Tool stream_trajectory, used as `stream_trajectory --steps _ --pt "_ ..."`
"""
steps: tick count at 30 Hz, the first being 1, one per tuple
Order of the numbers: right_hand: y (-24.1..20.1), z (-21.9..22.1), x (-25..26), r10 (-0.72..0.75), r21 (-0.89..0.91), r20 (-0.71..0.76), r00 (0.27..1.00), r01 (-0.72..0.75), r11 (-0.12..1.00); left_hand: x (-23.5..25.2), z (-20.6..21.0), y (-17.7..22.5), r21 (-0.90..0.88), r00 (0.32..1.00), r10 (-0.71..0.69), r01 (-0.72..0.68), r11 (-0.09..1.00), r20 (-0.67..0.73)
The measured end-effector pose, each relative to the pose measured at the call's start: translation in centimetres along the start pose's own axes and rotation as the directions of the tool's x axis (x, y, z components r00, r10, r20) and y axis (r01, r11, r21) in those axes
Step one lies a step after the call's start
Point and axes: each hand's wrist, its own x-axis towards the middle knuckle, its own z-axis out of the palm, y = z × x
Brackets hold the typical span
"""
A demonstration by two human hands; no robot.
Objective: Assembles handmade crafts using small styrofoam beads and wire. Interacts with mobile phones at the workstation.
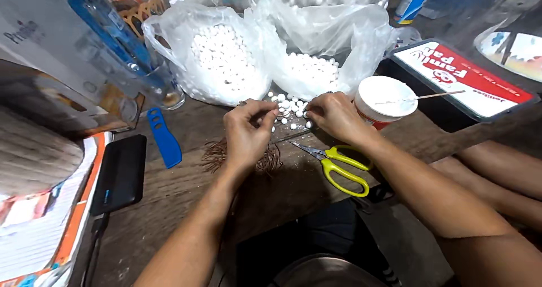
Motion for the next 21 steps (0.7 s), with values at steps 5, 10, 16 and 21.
stream_trajectory --steps 5,10,16,21 --pt "1.0 0.0 0.1 0.041 0.206 -0.011 0.999 -0.038 0.978 -0.1 0.6 -0.1 0.046 0.998 0.053 -0.052 0.998 -0.019" --pt "0.8 -0.6 -0.7 0.109 0.862 0.048 0.993 -0.096 0.497 -0.3 0.6 0.3 0.103 0.999 0.04 -0.039 0.994 0.0" --pt "0.4 -0.7 -0.9 0.094 0.956 0.135 0.986 -0.154 0.249 -0.7 1.1 0.1 0.133 0.994 0.105 -0.108 0.985 0.031" --pt "0.4 0.0 -1.0 0.047 0.957 -0.034 0.998 0.019 0.29 -0.9 1.9 0.0 0.106 0.989 0.146 -0.149 0.983 0.031"
